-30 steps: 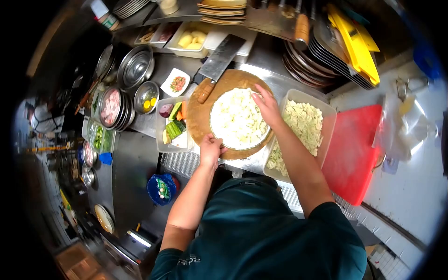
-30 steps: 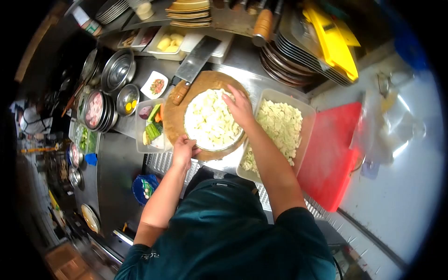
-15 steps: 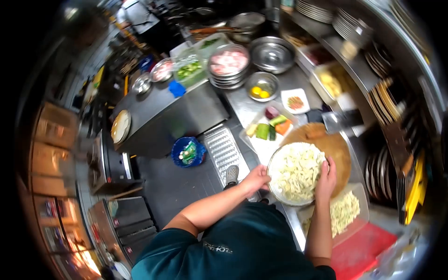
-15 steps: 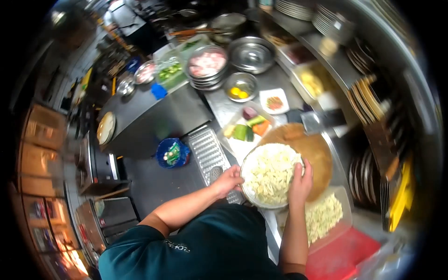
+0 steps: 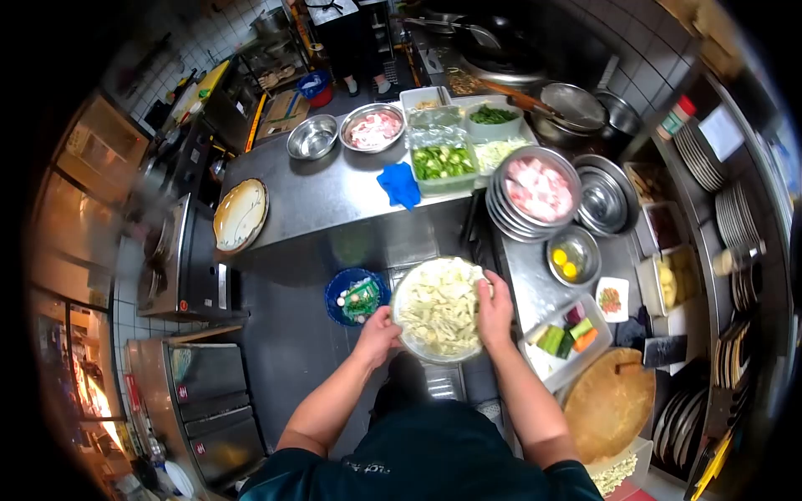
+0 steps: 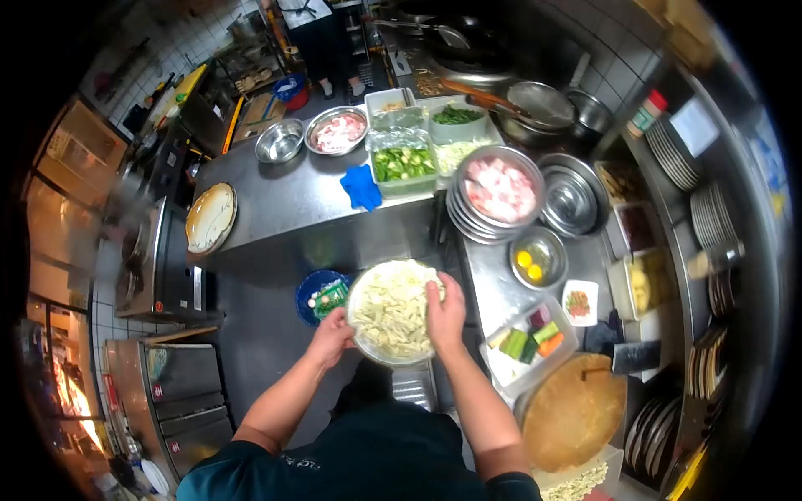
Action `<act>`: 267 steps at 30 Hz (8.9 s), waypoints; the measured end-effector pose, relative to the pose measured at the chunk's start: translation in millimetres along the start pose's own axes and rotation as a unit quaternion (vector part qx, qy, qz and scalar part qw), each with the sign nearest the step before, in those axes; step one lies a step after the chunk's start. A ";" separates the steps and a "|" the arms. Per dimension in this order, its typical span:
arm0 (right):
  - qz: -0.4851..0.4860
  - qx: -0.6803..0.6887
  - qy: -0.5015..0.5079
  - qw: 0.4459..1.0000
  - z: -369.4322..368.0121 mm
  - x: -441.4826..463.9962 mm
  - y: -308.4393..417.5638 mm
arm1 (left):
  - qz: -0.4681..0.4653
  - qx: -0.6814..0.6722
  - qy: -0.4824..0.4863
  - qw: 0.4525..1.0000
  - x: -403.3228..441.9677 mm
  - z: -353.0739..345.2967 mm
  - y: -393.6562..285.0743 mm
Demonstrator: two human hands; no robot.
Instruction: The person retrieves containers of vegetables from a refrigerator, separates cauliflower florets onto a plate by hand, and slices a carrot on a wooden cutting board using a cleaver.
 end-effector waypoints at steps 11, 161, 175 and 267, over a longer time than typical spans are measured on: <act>0.019 0.028 0.112 0.993 -287.8 162.9 67.6 | -0.073 -0.010 -0.088 0.993 167.8 236.2 -176.6; -0.564 -0.073 -0.644 0.511 367.3 -1334.4 -62.8 | 0.237 0.667 0.687 0.164 -692.9 -383.0 762.6; -0.451 0.040 -0.684 0.572 644.1 -1369.2 -360.8 | 0.225 0.765 0.528 0.291 -684.1 -421.8 808.7; -0.252 0.033 -0.030 0.967 433.9 -889.7 -110.3 | 0.049 0.692 -0.009 0.721 -387.3 190.8 532.6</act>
Point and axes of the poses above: each hand's wrist, its own x-axis towards the middle knuckle, its own z-axis out of the back of the hand, y = z × x, the point moved 8 cm from there along x, towards the middle knuckle, and after that the axes turned 2 degrees about z, right-handed, at the moved point
